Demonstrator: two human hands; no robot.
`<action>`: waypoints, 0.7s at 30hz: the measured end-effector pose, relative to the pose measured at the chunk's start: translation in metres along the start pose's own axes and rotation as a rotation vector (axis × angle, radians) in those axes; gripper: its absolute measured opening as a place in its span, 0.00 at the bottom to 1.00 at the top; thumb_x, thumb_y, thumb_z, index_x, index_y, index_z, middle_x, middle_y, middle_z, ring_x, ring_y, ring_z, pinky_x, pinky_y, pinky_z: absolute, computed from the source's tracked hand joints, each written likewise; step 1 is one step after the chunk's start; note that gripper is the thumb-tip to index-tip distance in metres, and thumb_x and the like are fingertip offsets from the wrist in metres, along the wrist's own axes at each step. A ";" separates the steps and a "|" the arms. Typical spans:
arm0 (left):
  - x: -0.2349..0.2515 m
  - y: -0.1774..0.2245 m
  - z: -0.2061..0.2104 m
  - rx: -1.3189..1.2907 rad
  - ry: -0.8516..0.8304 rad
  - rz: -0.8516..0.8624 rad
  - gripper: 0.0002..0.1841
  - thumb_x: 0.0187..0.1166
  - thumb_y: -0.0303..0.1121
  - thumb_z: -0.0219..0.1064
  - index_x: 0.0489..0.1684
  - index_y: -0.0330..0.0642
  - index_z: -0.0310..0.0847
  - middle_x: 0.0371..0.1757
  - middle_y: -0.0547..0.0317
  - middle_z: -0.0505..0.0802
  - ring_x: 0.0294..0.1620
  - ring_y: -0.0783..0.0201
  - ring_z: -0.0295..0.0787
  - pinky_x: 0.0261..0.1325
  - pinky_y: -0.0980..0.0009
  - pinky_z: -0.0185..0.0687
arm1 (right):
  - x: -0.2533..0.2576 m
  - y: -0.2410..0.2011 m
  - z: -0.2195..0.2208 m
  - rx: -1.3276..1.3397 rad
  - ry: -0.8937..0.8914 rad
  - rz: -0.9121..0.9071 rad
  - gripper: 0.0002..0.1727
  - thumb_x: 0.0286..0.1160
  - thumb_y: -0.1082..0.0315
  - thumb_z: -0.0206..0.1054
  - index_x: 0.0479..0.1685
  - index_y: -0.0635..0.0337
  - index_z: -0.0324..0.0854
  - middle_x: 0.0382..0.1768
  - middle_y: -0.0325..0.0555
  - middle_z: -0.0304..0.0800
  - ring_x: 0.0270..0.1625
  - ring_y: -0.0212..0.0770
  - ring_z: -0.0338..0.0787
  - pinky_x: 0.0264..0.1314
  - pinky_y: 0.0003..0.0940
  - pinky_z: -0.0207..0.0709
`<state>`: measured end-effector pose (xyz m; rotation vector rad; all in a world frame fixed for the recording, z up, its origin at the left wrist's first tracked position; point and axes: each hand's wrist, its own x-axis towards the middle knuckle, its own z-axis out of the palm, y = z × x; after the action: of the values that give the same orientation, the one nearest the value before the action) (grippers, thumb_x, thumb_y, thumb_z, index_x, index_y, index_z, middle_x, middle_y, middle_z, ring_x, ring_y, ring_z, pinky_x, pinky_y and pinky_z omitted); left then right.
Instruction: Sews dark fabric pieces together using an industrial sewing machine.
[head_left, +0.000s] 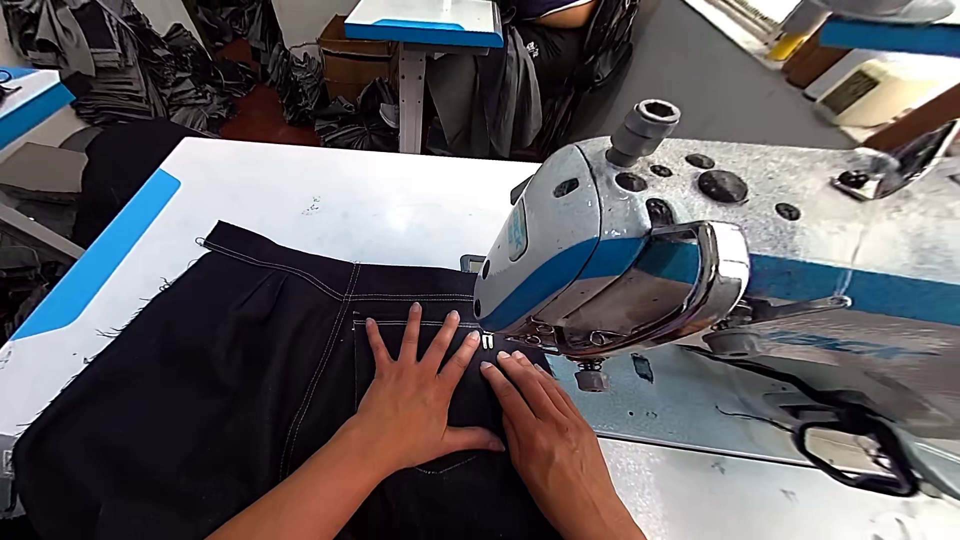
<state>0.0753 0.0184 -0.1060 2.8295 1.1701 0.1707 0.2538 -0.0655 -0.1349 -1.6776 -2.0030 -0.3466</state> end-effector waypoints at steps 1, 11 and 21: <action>0.004 -0.002 -0.001 0.006 0.007 -0.001 0.61 0.57 0.90 0.42 0.93 0.61 0.58 0.94 0.50 0.60 0.94 0.26 0.37 0.71 0.09 0.28 | -0.001 -0.002 -0.001 0.009 0.000 -0.010 0.23 0.78 0.74 0.52 0.63 0.56 0.90 0.67 0.49 0.91 0.72 0.51 0.88 0.74 0.42 0.80; 0.001 -0.008 -0.006 -0.091 -0.064 -0.025 0.63 0.57 0.89 0.45 0.96 0.58 0.50 0.97 0.50 0.51 0.95 0.29 0.28 0.76 0.12 0.21 | -0.031 -0.009 -0.026 0.203 -0.078 -0.087 0.18 0.80 0.78 0.55 0.59 0.65 0.89 0.64 0.56 0.92 0.73 0.53 0.88 0.81 0.39 0.75; -0.043 -0.068 -0.003 -0.029 0.100 -0.272 0.46 0.86 0.68 0.36 0.92 0.38 0.56 0.94 0.45 0.60 0.96 0.46 0.48 0.93 0.42 0.40 | -0.035 0.001 -0.027 0.199 -0.115 -0.178 0.20 0.80 0.76 0.52 0.61 0.64 0.88 0.70 0.53 0.89 0.77 0.52 0.85 0.83 0.39 0.72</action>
<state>-0.0026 0.0358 -0.1135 2.6288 1.5435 0.3114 0.2647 -0.1083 -0.1304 -1.4309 -2.1985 -0.1076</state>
